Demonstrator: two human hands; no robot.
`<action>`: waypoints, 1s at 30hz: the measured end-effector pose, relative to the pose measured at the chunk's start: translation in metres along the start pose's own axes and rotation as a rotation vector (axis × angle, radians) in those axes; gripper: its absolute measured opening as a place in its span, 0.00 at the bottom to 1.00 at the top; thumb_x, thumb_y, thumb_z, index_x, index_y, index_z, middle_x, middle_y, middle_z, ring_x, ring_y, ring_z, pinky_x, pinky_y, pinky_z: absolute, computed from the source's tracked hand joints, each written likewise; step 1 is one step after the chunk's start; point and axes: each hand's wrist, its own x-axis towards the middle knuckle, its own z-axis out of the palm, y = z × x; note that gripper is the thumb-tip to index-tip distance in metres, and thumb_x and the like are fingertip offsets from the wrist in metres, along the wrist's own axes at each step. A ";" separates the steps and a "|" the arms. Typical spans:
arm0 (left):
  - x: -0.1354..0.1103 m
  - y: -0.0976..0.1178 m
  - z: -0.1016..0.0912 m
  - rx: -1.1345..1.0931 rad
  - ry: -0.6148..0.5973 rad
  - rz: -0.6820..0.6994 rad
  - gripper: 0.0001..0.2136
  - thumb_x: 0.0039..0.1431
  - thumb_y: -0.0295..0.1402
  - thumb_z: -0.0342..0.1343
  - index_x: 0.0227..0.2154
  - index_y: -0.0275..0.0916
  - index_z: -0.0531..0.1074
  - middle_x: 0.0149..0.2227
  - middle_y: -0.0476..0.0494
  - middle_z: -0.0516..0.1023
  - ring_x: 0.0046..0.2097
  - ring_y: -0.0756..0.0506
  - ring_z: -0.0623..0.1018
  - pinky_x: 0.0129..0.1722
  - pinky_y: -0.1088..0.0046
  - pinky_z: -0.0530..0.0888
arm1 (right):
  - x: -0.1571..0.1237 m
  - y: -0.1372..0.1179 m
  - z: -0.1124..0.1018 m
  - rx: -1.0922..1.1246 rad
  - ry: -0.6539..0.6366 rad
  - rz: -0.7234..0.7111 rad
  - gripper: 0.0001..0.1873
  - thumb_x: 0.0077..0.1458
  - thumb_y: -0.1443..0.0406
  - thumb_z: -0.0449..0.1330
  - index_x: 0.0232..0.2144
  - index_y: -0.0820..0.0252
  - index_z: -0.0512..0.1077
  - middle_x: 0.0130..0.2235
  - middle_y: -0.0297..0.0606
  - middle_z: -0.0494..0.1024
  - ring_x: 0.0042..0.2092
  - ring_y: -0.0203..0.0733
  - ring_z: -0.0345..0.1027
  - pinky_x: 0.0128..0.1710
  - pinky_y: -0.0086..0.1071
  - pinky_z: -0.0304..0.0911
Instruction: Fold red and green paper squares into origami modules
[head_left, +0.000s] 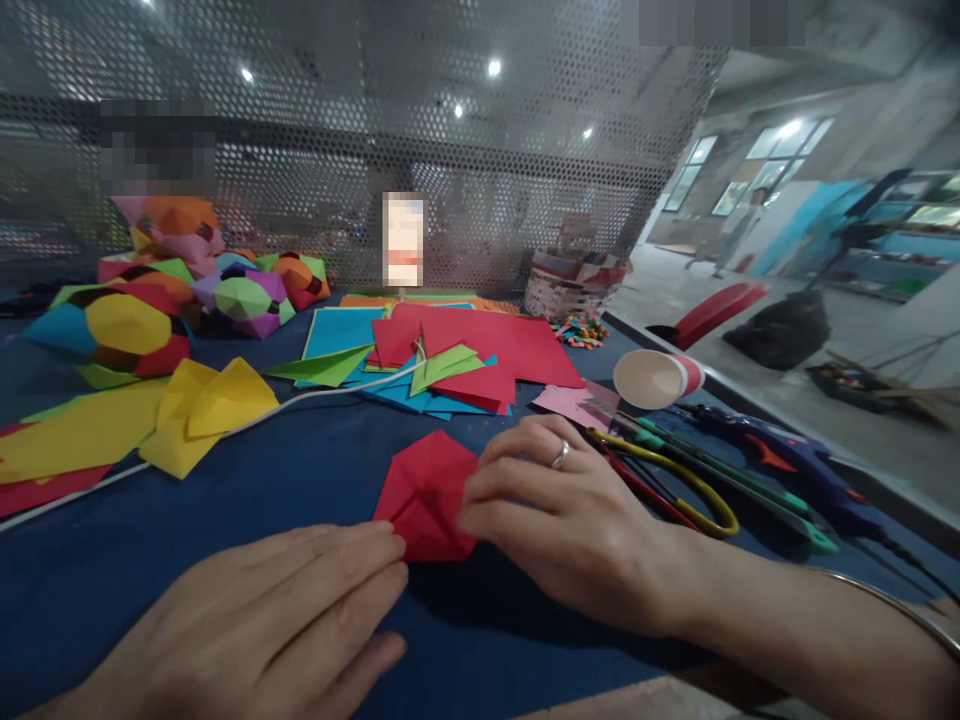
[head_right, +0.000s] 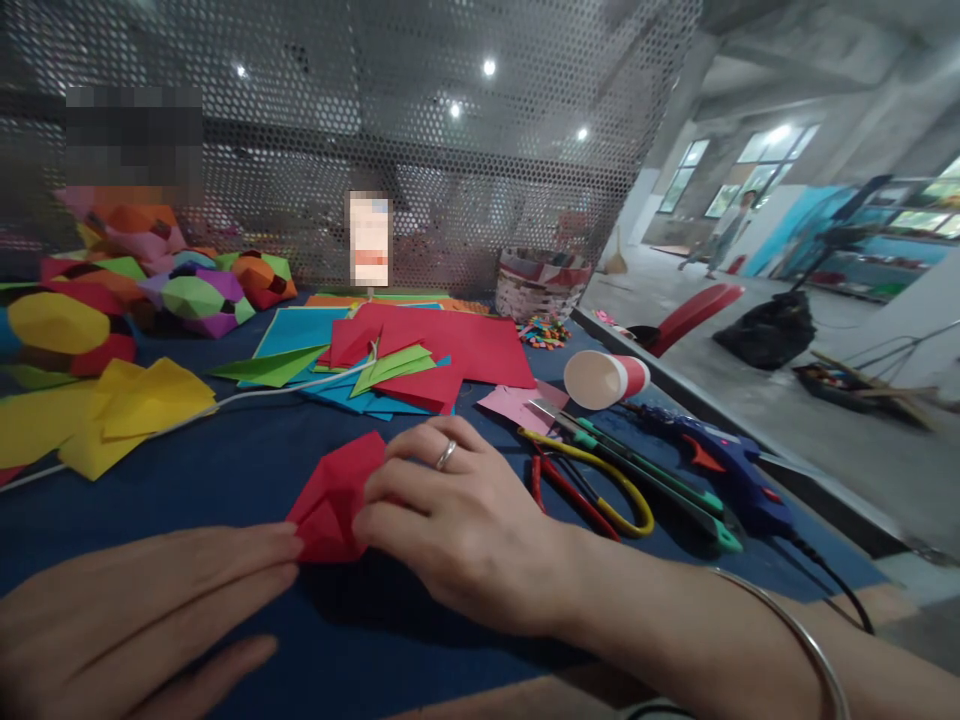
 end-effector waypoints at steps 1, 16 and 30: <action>0.000 -0.001 0.000 0.002 -0.001 0.017 0.13 0.79 0.31 0.51 0.54 0.43 0.81 0.52 0.51 0.89 0.51 0.48 0.87 0.60 0.71 0.78 | 0.001 -0.003 -0.001 0.008 -0.024 -0.023 0.14 0.76 0.74 0.54 0.42 0.59 0.78 0.43 0.34 0.86 0.47 0.42 0.72 0.52 0.39 0.63; 0.005 -0.002 -0.003 -0.160 -0.126 -0.036 0.19 0.74 0.26 0.47 0.51 0.51 0.81 0.48 0.56 0.89 0.47 0.50 0.88 0.50 0.77 0.83 | 0.006 0.005 -0.010 0.767 -0.393 0.207 0.02 0.66 0.71 0.71 0.40 0.66 0.80 0.44 0.42 0.82 0.48 0.38 0.77 0.52 0.29 0.73; 0.001 -0.006 -0.010 -0.206 -0.230 0.111 0.14 0.77 0.35 0.53 0.56 0.48 0.81 0.50 0.51 0.88 0.50 0.48 0.87 0.58 0.76 0.80 | 0.009 -0.007 0.003 0.604 -0.309 0.601 0.14 0.66 0.63 0.74 0.31 0.60 0.76 0.33 0.31 0.78 0.35 0.35 0.68 0.36 0.29 0.60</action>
